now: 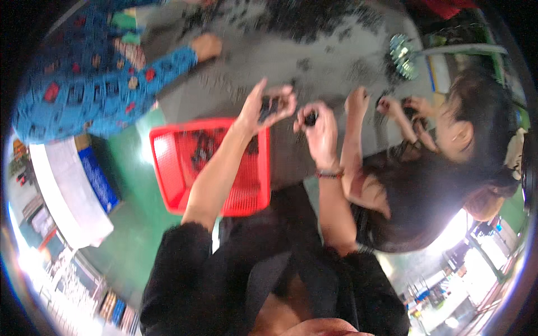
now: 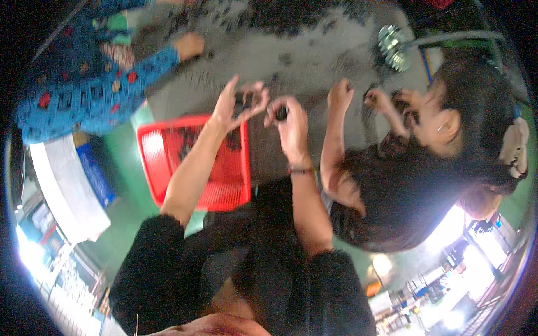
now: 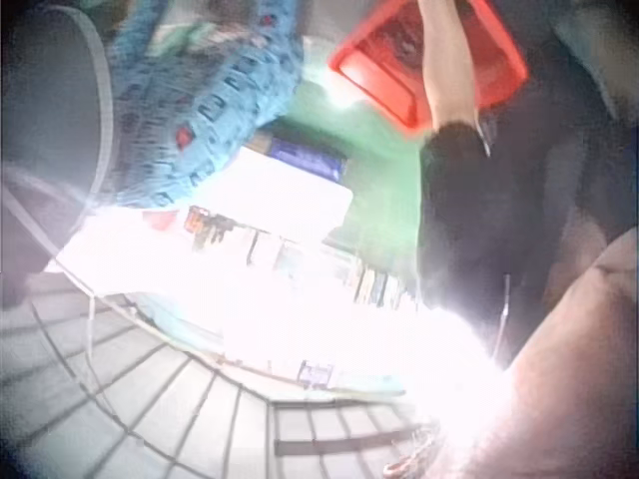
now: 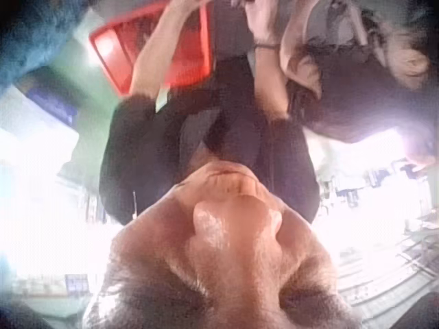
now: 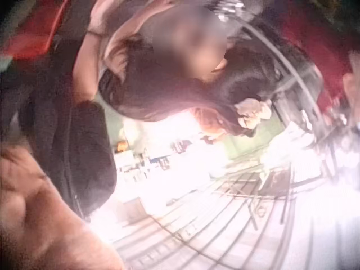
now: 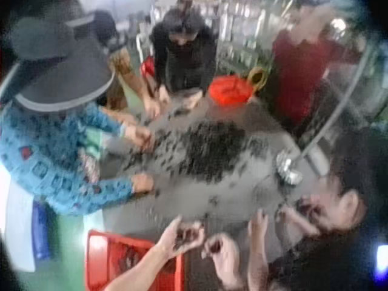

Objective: The person sits at a table with others and sorts small black components by hand, placing them into a red basket. They repeatedly pick up components from the table and transfer them into the basket.

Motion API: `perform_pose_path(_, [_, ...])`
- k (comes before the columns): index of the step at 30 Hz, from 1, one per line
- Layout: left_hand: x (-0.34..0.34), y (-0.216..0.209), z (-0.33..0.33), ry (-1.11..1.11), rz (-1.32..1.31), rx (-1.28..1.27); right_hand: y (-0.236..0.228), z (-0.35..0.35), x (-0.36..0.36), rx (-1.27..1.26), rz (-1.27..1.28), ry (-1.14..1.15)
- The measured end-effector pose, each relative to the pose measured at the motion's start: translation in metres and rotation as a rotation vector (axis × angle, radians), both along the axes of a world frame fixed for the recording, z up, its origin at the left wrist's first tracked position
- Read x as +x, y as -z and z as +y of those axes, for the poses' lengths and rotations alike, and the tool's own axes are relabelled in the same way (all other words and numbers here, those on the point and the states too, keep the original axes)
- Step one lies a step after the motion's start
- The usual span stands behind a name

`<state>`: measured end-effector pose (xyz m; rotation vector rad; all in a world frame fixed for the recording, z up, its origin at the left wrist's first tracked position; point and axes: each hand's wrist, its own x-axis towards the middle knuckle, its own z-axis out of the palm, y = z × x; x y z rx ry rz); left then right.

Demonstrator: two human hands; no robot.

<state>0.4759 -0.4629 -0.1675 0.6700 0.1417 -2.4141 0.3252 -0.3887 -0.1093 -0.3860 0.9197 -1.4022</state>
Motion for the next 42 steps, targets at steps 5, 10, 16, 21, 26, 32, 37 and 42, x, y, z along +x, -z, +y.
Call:
perform_pose_path(5, [0.001,-0.011,0.037,0.116,-0.028,-0.093,-0.055,0.014,0.045,-0.273,1.160,-0.289])
perform_pose_path(10, [0.071,0.000,0.065,0.079,0.093,-0.072,-0.042,0.012,0.052,-0.191,1.057,-0.161])
perform_pose_path(16, [0.124,-0.033,0.084,0.557,-0.696,-0.410,0.134,-0.064,-0.032,0.183,1.245,-0.106])
perform_pose_path(21, [0.143,-0.006,0.121,0.386,-1.484,-0.740,0.189,-0.107,-0.036,0.142,1.722,-0.275])
perform_pose_path(26, [0.139,-0.003,0.143,0.431,-1.511,-0.845,0.206,-0.115,-0.036,0.152,1.770,-0.420])
perform_pose_path(32, [0.111,-0.017,0.130,0.415,-1.417,-0.910,0.193,-0.091,-0.068,0.208,1.387,-0.099])
perform_pose_path(37, [0.081,-0.038,0.098,0.328,-1.381,-1.014,0.130,-0.061,-0.084,0.181,1.659,-0.046])
perform_pose_path(42, [0.050,-0.032,0.073,0.112,-0.961,-0.733,0.116,-0.049,-0.097,0.126,1.532,0.121])
